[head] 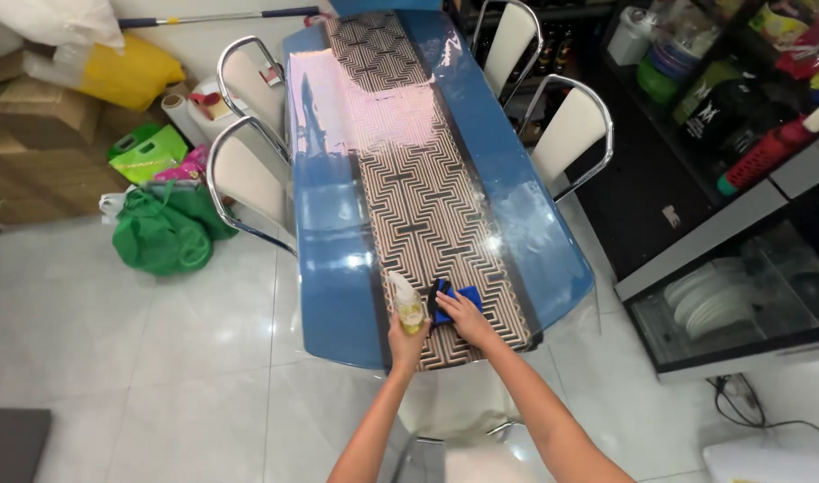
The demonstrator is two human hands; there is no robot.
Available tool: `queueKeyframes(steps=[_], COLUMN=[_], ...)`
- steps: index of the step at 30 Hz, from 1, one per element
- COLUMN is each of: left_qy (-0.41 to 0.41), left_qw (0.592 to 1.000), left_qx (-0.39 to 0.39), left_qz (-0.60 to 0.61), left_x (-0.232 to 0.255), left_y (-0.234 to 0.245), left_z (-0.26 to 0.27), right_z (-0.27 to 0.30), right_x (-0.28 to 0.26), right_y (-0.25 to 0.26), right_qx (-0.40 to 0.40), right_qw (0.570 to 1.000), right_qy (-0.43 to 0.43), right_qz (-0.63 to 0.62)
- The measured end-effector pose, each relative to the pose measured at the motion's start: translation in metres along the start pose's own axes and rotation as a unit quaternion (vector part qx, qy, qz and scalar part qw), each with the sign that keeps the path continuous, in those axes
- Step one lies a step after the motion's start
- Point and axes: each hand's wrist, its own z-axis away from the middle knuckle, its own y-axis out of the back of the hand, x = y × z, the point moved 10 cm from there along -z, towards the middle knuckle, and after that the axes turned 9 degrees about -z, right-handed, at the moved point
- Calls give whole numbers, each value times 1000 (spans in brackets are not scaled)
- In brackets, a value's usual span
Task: Cleaning a glass-topped dining table using a spray bottle and a blue cloth.
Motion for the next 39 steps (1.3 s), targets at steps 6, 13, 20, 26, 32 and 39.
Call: queueKeyframes(steps=[6,13,20,26,32,39], left_qy=[-21,10,-19,37,37,40], left_qw=[998,998,991,987,983,956], left_qx=[58,62,128,152,178,289], left_qz=[-17,-9,-43,-46,-20,-20], left_x=[22,35,33,37,52,44], left_y=[-53,-106,-156,-188,-198,-216], left_z=[22,14,-2,10,13,26], right_z=[15,-8,-70,-102,-108,75], right_x=[17,55,123,189,189,145], right_y=[50,68,106,127,163,181], right_qx=[-3,-32,-59,-43,-53,-329], right_qw=[998,993,989,984,969,819], right_qy=[65,108,126,169,199,436], right_qz=[1,-39,-50,-28,-135,-174])
